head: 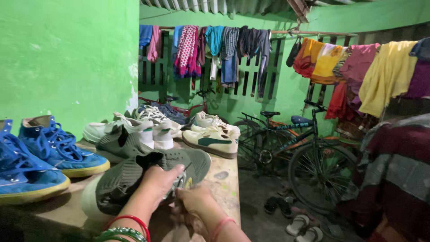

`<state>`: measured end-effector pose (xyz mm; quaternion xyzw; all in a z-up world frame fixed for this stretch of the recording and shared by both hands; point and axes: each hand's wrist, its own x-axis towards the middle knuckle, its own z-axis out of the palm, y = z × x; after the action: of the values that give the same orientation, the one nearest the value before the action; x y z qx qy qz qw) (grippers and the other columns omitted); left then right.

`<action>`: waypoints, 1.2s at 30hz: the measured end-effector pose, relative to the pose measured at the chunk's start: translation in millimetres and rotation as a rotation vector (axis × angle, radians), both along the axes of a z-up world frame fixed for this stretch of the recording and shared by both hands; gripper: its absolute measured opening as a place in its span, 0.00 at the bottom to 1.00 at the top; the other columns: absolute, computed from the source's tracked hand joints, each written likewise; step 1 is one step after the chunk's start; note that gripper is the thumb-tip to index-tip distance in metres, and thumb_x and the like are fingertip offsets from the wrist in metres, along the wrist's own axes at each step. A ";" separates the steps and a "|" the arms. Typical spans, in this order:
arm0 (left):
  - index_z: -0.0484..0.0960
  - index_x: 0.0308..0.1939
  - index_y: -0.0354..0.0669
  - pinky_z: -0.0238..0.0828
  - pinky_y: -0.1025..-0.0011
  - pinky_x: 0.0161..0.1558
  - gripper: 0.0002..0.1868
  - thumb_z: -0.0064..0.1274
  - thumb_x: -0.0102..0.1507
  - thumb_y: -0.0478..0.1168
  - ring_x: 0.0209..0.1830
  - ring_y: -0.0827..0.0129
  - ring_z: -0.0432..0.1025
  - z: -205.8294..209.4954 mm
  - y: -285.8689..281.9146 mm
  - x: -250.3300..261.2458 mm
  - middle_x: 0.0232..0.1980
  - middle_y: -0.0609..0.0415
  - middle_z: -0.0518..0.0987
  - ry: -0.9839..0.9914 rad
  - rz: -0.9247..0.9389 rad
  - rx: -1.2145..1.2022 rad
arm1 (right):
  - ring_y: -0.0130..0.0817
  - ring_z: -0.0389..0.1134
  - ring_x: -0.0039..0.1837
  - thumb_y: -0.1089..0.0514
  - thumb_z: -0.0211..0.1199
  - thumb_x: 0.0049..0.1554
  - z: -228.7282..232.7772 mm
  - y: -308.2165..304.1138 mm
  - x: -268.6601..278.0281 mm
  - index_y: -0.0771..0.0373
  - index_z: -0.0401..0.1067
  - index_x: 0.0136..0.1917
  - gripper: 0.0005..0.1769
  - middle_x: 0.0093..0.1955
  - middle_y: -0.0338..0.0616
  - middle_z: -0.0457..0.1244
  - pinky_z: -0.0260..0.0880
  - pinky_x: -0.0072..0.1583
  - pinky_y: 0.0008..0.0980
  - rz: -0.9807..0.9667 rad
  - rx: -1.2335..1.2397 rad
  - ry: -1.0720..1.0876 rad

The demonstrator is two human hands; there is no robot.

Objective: The person uses a spoon to press and smooth the upper fabric of a green sneaker on a wooden table. They repeatedly work along the side and toe areas, then thread a shoelace through the eyelets and tie it. Other shoes and hanging laundry are visible in the background.

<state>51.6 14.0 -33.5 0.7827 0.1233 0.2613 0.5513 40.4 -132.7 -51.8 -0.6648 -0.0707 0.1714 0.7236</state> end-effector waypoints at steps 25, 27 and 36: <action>0.86 0.46 0.29 0.76 0.61 0.46 0.24 0.66 0.53 0.44 0.42 0.58 0.82 22.8 -14.0 -11.3 0.46 0.43 0.87 -0.011 -0.064 -0.200 | 0.50 0.71 0.44 0.34 0.65 0.58 35.5 -55.7 -38.6 0.57 0.80 0.41 0.24 0.38 0.52 0.69 0.70 0.48 0.46 -0.123 -1.015 -0.842; 0.85 0.46 0.30 0.76 0.60 0.42 0.21 0.66 0.53 0.42 0.38 0.59 0.80 20.5 -14.6 -16.0 0.42 0.45 0.86 0.015 -0.106 -0.221 | 0.39 0.68 0.38 0.38 0.64 0.60 38.9 -54.2 -28.9 0.62 0.79 0.41 0.24 0.35 0.45 0.68 0.69 0.43 0.39 -0.110 -0.658 -0.568; 0.83 0.48 0.26 0.74 0.61 0.42 0.25 0.67 0.55 0.44 0.38 0.61 0.79 27.6 -10.6 -19.2 0.44 0.42 0.86 0.104 -0.090 -0.228 | 0.30 0.58 0.32 0.49 0.59 0.61 15.9 -14.0 3.9 0.59 0.71 0.48 0.12 0.34 0.36 0.60 0.57 0.35 0.31 -0.058 -0.045 -0.054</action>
<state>32.4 3.4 -5.9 0.7321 0.1452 0.1797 0.6408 44.3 -146.7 -35.9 -0.6870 -0.0670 0.1338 0.7111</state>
